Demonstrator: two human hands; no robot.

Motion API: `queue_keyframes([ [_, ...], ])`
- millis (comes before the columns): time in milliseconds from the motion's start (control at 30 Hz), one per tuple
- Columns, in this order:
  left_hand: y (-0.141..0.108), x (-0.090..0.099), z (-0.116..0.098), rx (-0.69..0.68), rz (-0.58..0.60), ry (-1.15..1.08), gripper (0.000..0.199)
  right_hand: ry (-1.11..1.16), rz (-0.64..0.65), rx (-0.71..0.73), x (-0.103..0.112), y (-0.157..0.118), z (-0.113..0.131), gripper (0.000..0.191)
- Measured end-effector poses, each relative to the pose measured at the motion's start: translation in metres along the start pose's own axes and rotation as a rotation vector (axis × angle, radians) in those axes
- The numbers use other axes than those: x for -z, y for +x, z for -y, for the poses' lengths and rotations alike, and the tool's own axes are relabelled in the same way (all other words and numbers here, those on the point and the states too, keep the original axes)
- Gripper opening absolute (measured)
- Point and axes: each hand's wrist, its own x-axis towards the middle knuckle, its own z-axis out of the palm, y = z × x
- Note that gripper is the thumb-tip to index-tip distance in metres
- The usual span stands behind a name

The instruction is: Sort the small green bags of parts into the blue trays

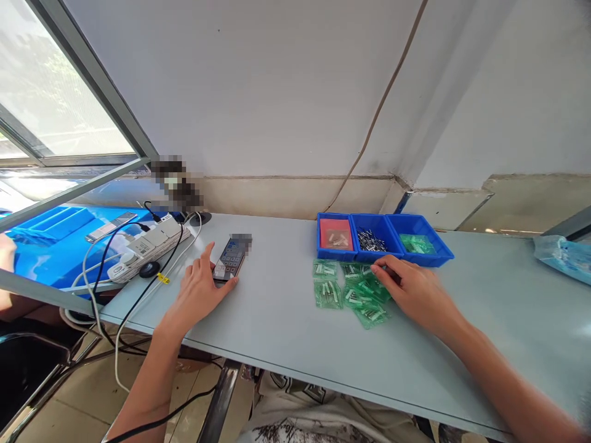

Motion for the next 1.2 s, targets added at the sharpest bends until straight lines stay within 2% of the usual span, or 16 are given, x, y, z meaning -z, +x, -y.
queue_keyframes([
  [67,-0.003,-0.001,0.001,0.011,-0.029,-0.034,0.092,-0.001,-0.001,0.001,0.001,0.000,0.001,0.036],
  [233,-0.020,-0.006,0.002,0.037,-0.095,-0.104,0.056,-0.005,-0.015,0.007,0.000,0.000,0.002,0.036],
  [333,-0.025,-0.007,0.001,0.018,-0.114,-0.120,0.045,-0.014,-0.010,0.010,0.000,-0.001,0.002,0.036],
  [567,-0.023,-0.012,-0.001,-0.036,-0.153,-0.045,0.051,-0.008,0.008,-0.014,0.000,-0.001,0.003,0.036],
  [733,-0.024,-0.016,-0.001,-0.060,-0.170,-0.019,0.043,-0.005,0.015,-0.012,0.000,-0.001,0.002,0.036],
  [1200,-0.027,-0.012,-0.007,-0.034,-0.183,0.014,0.043,0.005,0.052,-0.031,0.001,-0.001,0.005,0.038],
])
